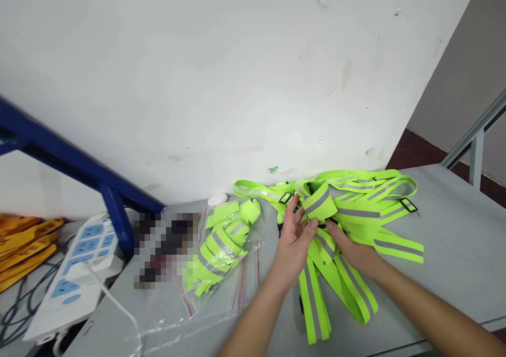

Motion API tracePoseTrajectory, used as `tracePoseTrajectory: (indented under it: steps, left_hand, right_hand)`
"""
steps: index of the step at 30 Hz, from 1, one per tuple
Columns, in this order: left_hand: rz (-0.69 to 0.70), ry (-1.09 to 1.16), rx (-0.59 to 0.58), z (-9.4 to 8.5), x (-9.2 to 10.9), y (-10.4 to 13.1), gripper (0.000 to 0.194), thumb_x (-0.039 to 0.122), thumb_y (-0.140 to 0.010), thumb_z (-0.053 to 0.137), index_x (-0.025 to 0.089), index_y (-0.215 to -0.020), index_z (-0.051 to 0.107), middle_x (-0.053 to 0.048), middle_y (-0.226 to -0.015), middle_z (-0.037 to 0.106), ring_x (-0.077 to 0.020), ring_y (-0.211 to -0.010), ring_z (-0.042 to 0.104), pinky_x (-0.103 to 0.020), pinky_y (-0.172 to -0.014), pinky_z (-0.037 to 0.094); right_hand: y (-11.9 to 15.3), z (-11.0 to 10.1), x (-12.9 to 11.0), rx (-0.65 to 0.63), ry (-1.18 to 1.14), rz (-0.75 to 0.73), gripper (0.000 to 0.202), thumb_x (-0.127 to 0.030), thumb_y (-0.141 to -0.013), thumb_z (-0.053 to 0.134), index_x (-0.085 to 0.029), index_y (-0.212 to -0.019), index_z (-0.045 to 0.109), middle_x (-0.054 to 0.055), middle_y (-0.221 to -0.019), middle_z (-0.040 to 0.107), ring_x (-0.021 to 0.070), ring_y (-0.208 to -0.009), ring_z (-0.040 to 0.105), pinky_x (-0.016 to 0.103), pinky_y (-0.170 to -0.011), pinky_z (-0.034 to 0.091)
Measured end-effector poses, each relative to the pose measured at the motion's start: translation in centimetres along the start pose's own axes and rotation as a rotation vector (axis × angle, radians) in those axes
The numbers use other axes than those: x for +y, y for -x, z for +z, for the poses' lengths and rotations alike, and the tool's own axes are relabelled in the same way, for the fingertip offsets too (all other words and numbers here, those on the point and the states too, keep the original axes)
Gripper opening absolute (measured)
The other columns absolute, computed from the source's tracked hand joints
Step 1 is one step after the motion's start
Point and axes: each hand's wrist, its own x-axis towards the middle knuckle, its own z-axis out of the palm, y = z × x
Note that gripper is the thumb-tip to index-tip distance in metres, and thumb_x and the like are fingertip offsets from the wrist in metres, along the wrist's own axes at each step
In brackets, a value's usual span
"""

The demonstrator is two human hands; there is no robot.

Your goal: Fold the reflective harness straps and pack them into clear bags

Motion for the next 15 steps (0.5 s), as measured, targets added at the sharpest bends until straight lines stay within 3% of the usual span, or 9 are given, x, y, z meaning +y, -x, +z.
tracePoseTrajectory:
  steps: [2, 5, 9, 12, 15]
  left_hand:
    - [-0.122, 0.110, -0.005, 0.1, -0.2, -0.1, 0.077, 0.044, -0.079, 0.071, 0.037, -0.146, 0.032, -0.004, -0.147, 0.046, -0.0250, -0.134, 0.044, -0.040, -0.109, 0.040]
    - [-0.198, 0.209, -0.062, 0.5, -0.7, 0.0, 0.065, 0.046, -0.081, 0.068, 0.033, -0.139, 0.043, -0.005, -0.141, 0.054, -0.0248, -0.128, 0.051, -0.040, -0.105, 0.046]
    - [-0.095, 0.101, -0.044, 1.1, -1.0, 0.1, 0.060, 0.039, -0.079, 0.071, 0.032, -0.135, 0.049, -0.004, -0.137, 0.057, -0.0257, -0.125, 0.054, -0.044, -0.105, 0.045]
    - [0.042, -0.018, 0.000, 1.6, -1.4, 0.0, 0.055, 0.037, -0.081, 0.069, 0.031, -0.133, 0.051, -0.003, -0.138, 0.056, -0.0241, -0.129, 0.051, -0.041, -0.110, 0.039]
    - [0.138, -0.101, 0.067, 2.1, -1.6, 0.1, 0.053, 0.034, -0.084, 0.065, 0.032, -0.134, 0.050, -0.002, -0.139, 0.056, -0.0226, -0.133, 0.045, -0.039, -0.113, 0.034]
  right_hand:
    - [-0.1, 0.0, -0.4, -0.035, 0.075, 0.068, 0.046, -0.051, -0.086, 0.058, -0.034, -0.128, 0.060, -0.002, -0.128, 0.063, 0.0255, -0.135, 0.043, 0.049, -0.119, 0.021]
    - [-0.3, 0.0, -0.7, -0.065, 0.159, 0.089, 0.047, -0.053, -0.088, 0.054, -0.034, -0.130, 0.058, -0.002, -0.127, 0.064, 0.0248, -0.134, 0.044, 0.049, -0.119, 0.022]
    - [-0.2, 0.0, 0.6, -0.011, 0.359, -0.134, 0.042, -0.047, -0.092, 0.049, -0.033, -0.130, 0.058, -0.001, -0.127, 0.064, 0.0260, -0.133, 0.045, 0.048, -0.119, 0.024]
    - [-0.2, 0.0, 1.3, -0.073, 0.465, -0.253, 0.041, -0.039, -0.095, 0.042, -0.032, -0.132, 0.057, -0.001, -0.133, 0.060, 0.0262, -0.133, 0.045, 0.045, -0.118, 0.028]
    - [-0.3, 0.4, 0.5, -0.122, 0.553, -0.314, 0.046, -0.031, -0.093, 0.047, -0.033, -0.139, 0.049, -0.002, -0.141, 0.053, 0.0262, -0.136, 0.040, 0.042, -0.118, 0.030]
